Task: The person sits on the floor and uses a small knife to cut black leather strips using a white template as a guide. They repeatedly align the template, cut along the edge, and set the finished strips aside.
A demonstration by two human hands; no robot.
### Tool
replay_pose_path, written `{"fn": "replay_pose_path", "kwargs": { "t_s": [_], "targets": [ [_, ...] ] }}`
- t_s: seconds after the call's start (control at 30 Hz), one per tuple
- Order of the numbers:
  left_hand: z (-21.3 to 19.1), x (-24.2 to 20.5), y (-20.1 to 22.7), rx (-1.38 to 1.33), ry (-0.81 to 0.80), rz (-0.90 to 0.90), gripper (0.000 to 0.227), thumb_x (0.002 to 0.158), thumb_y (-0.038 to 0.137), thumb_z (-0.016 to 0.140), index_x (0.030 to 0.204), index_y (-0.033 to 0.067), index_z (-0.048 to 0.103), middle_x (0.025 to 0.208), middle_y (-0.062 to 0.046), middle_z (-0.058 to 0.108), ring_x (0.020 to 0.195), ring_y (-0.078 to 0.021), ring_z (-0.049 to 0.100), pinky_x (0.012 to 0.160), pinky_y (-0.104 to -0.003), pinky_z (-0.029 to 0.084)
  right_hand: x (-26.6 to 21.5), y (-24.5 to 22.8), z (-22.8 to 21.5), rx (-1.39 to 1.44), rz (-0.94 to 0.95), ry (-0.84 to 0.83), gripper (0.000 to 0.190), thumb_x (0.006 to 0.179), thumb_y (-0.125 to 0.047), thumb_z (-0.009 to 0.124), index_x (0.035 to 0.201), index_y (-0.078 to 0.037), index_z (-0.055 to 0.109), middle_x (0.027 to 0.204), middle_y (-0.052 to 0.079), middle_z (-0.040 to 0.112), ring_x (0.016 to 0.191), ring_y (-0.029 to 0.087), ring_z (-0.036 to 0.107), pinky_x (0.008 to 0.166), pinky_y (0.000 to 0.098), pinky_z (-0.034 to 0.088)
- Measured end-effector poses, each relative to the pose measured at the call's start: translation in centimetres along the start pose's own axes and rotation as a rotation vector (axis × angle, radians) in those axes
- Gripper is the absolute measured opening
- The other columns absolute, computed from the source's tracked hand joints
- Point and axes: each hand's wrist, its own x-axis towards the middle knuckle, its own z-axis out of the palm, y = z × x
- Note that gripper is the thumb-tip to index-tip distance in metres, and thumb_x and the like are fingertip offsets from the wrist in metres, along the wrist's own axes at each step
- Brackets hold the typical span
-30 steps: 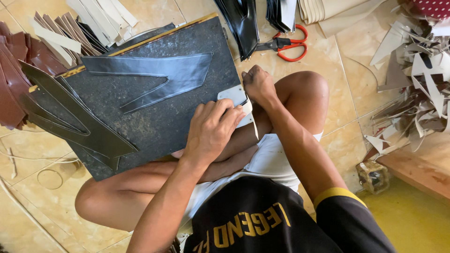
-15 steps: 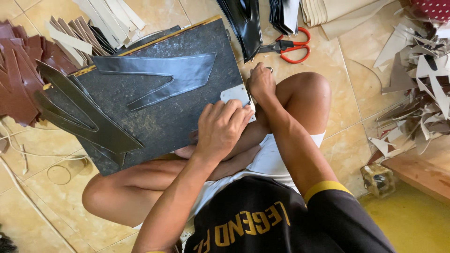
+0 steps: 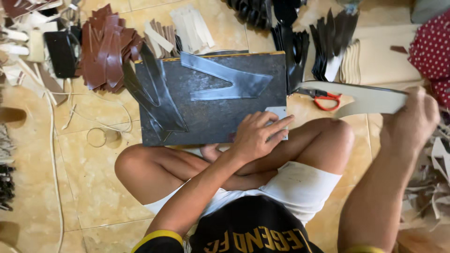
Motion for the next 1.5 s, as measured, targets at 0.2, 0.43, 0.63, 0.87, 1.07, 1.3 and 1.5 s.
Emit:
{"fn": "replay_pose_path", "kwargs": {
  "t_s": [0.2, 0.43, 0.63, 0.87, 1.07, 1.3, 1.5],
  "targets": [
    [3.9, -0.3, 3.8, -1.162, -0.153, -0.434, 0.066, 0.102, 0.026, 0.071, 0.154, 0.0054, 0.035, 0.137, -0.013, 0.061, 0.129, -0.0227, 0.061, 0.108, -0.035, 0.051, -15.4, -6.5, 6.3, 0.223, -0.019, -0.165, 0.009, 0.118, 0.001, 0.05, 0.112, -0.003, 0.045, 0.097, 0.019, 0.066, 0.091, 0.028, 0.07, 0.09, 0.0411, 0.06],
    [-3.2, -2.2, -1.6, -0.42, -0.142, -0.493, 0.05, 0.092, 0.018, 0.074, 0.138, 0.011, 0.054, 0.103, -0.012, 0.077, 0.085, -0.0224, 0.075, 0.075, -0.036, 0.058, -25.7, -2.5, 11.3, -0.762, 0.037, -0.591, 0.01, 0.093, -0.012, 0.074, 0.1, -0.008, 0.069, 0.094, 0.009, 0.076, 0.08, 0.02, 0.073, 0.07, 0.0285, 0.056],
    [-10.3, -2.5, -3.7, 0.092, -0.181, -0.324, 0.041, 0.096, 0.014, 0.069, 0.136, 0.0091, 0.061, 0.113, -0.02, 0.069, 0.098, -0.0416, 0.067, 0.084, -0.048, 0.052, -17.5, -4.1, 13.3, -0.874, -0.543, -0.504, 0.025, 0.095, -0.002, 0.069, 0.119, -0.003, 0.068, 0.109, 0.018, 0.068, 0.101, 0.037, 0.064, 0.087, 0.0454, 0.052],
    [-4.7, -1.0, -0.5, 0.276, 0.008, 0.002, 0.032, 0.094, 0.014, 0.074, 0.125, 0.0109, 0.068, 0.126, -0.008, 0.058, 0.117, -0.027, 0.06, 0.098, -0.046, 0.047, -15.4, -4.3, 14.4, -0.815, -0.339, -0.653, 0.014, 0.097, -0.001, 0.068, 0.11, -0.002, 0.07, 0.101, 0.015, 0.07, 0.089, 0.033, 0.066, 0.079, 0.0401, 0.055],
    [-1.4, 0.1, -0.3, 0.055, -0.092, 0.025, 0.029, 0.091, 0.016, 0.076, 0.119, 0.0067, 0.072, 0.114, -0.006, 0.059, 0.106, -0.0292, 0.059, 0.092, -0.044, 0.047, -14.2, -4.3, 13.6, -0.823, -0.359, -0.749, 0.025, 0.092, 0.002, 0.067, 0.115, -0.003, 0.073, 0.103, 0.015, 0.072, 0.089, 0.031, 0.07, 0.079, 0.0378, 0.057],
    [-1.5, 0.4, -0.9, -0.031, -0.101, 0.011, 0.02, 0.089, 0.015, 0.077, 0.108, 0.0084, 0.073, 0.112, -0.004, 0.062, 0.103, -0.0286, 0.057, 0.092, -0.043, 0.048, -12.4, -4.0, 12.7, -0.83, -0.429, -0.848, 0.016, 0.093, 0.0, 0.07, 0.109, -0.005, 0.073, 0.104, 0.012, 0.073, 0.094, 0.03, 0.071, 0.082, 0.0381, 0.057],
    [-1.9, 0.3, -1.0, 0.028, -0.091, 0.134, 0.018, 0.087, 0.007, 0.074, 0.105, 0.0086, 0.073, 0.107, -0.002, 0.062, 0.104, -0.026, 0.059, 0.091, -0.041, 0.047, -12.7, -4.4, 12.5, -0.985, -0.668, -0.903, 0.029, 0.082, 0.0, 0.073, 0.111, -0.006, 0.075, 0.102, 0.008, 0.072, 0.086, 0.026, 0.069, 0.075, 0.0387, 0.054]
  ]
}}
